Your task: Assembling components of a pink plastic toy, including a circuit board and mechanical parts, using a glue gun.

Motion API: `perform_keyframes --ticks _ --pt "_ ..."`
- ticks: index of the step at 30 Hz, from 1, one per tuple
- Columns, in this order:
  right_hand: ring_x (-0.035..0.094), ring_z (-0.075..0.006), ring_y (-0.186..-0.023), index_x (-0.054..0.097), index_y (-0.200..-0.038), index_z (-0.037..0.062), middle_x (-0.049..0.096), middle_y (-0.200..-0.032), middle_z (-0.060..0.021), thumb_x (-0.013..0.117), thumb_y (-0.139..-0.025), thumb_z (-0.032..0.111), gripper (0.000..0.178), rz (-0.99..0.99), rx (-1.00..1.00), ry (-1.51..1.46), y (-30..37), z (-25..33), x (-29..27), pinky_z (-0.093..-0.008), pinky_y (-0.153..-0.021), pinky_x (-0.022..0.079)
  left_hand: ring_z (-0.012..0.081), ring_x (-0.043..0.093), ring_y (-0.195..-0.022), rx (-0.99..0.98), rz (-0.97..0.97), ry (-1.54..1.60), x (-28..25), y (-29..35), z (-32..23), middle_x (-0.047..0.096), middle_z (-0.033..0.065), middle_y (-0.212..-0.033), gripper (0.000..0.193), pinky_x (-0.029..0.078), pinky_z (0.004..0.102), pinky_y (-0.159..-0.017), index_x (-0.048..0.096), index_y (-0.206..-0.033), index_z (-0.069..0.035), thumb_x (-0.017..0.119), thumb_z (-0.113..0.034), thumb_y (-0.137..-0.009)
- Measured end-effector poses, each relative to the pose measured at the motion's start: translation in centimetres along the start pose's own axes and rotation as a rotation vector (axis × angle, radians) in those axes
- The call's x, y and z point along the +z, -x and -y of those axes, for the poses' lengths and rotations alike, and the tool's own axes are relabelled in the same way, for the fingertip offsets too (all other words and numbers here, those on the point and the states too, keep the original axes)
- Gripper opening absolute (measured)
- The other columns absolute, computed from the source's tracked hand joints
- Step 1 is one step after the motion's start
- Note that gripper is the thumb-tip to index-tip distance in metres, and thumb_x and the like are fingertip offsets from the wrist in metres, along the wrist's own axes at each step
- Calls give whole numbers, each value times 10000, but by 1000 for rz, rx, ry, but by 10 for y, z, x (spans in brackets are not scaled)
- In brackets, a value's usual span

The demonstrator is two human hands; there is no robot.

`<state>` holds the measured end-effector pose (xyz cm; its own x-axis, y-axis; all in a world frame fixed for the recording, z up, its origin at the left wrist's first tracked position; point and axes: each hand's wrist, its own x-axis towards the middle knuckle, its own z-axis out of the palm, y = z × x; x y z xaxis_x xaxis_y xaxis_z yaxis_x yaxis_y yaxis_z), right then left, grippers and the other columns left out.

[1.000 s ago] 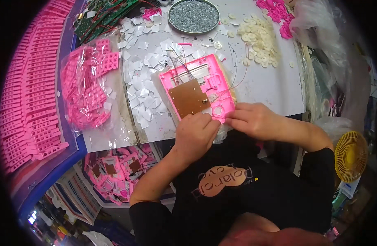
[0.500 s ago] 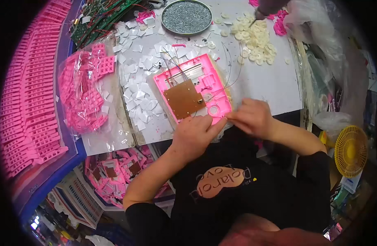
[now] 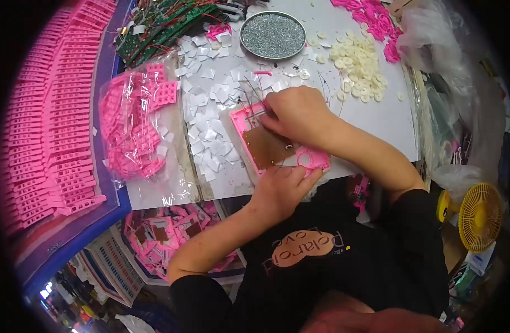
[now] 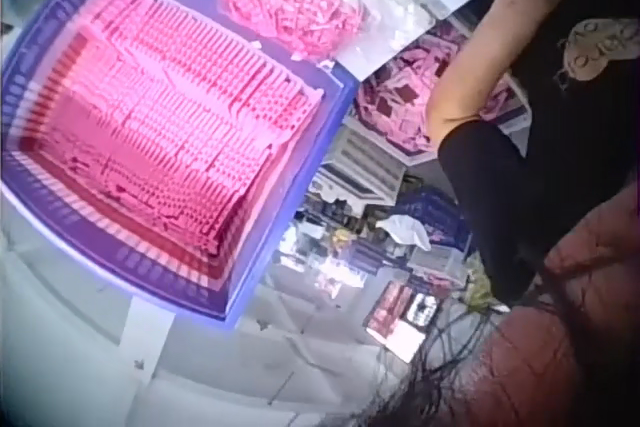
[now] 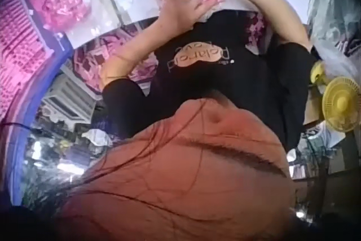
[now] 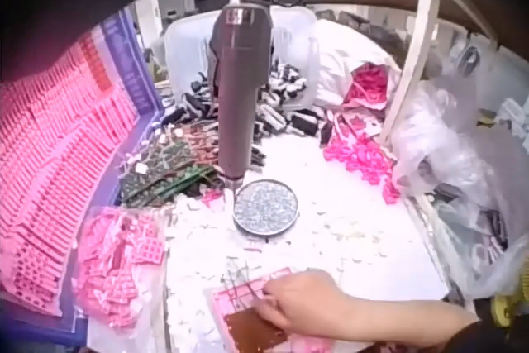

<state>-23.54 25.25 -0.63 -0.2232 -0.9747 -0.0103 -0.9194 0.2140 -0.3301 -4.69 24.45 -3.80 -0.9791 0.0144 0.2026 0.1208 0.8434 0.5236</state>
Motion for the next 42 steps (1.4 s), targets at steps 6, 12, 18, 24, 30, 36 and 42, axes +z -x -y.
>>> perform_keyframes --ticks 6,12,18,24,30,36,42 --pt "653 -266 -658 695 -905 48 670 -722 -101 690 -847 157 124 -139 81 -617 17 -11 12 -396 -609 512 247 621 -690 -380 -457 381 -46 -1 26 637 95 -825 208 504 344 -637 698 -1047 -19 680 -23 -840" --pt "619 -236 -881 722 -938 108 650 -928 -11 767 -771 191 192 -213 -453 -214 30 -16 19 -359 -709 531 241 643 -780 -364 -539 62 -50 -27 77 680 92 -884 126 474 352 -706 709 -948 -30 722 -56 -825" --pt "585 -280 -1072 716 -1004 112 656 -1159 -64 694 -786 115 219 156 -784 -340 20 -30 -26 -389 -836 541 212 618 -881 -271 -543 -20 -38 -19 79 677 6 -899 101 368 391 -865 741 -901 -122 756 -116 -801" --pt "568 -306 -1166 686 -1025 82 696 -1132 -75 712 -701 56 326 -228 -646 -347 -59 -56 5 -449 -985 468 232 616 -888 -239 -459 1 -42 -22 71 694 59 -918 113 419 362 -827 744 -927 -91 761 -85 -815" --pt "579 -271 -905 693 -924 83 648 -864 -40 765 -738 121 203 -85 -640 -279 -52 -61 -3 -420 -791 486 200 596 -764 -419 -606 279 -32 -28 67 659 72 -811 53 459 322 -624 719 -905 -40 722 -29 -853" --pt "559 -261 -865 692 -788 100 610 -813 -41 692 -740 165 80 -304 -400 -111 -1 -49 -6 -388 -745 473 210 569 -810 -503 -596 308 -28 -37 63 649 13 -815 39 336 378 -838 707 -889 -107 718 -119 -852" --pt "514 -231 -971 692 -703 99 582 -823 -5 647 -716 185 97 -87 -535 296 36 -16 -7 -371 -860 424 208 575 -843 -486 -520 113 -35 -41 60 650 53 -831 56 349 397 -842 705 -838 -86 719 -140 -842"
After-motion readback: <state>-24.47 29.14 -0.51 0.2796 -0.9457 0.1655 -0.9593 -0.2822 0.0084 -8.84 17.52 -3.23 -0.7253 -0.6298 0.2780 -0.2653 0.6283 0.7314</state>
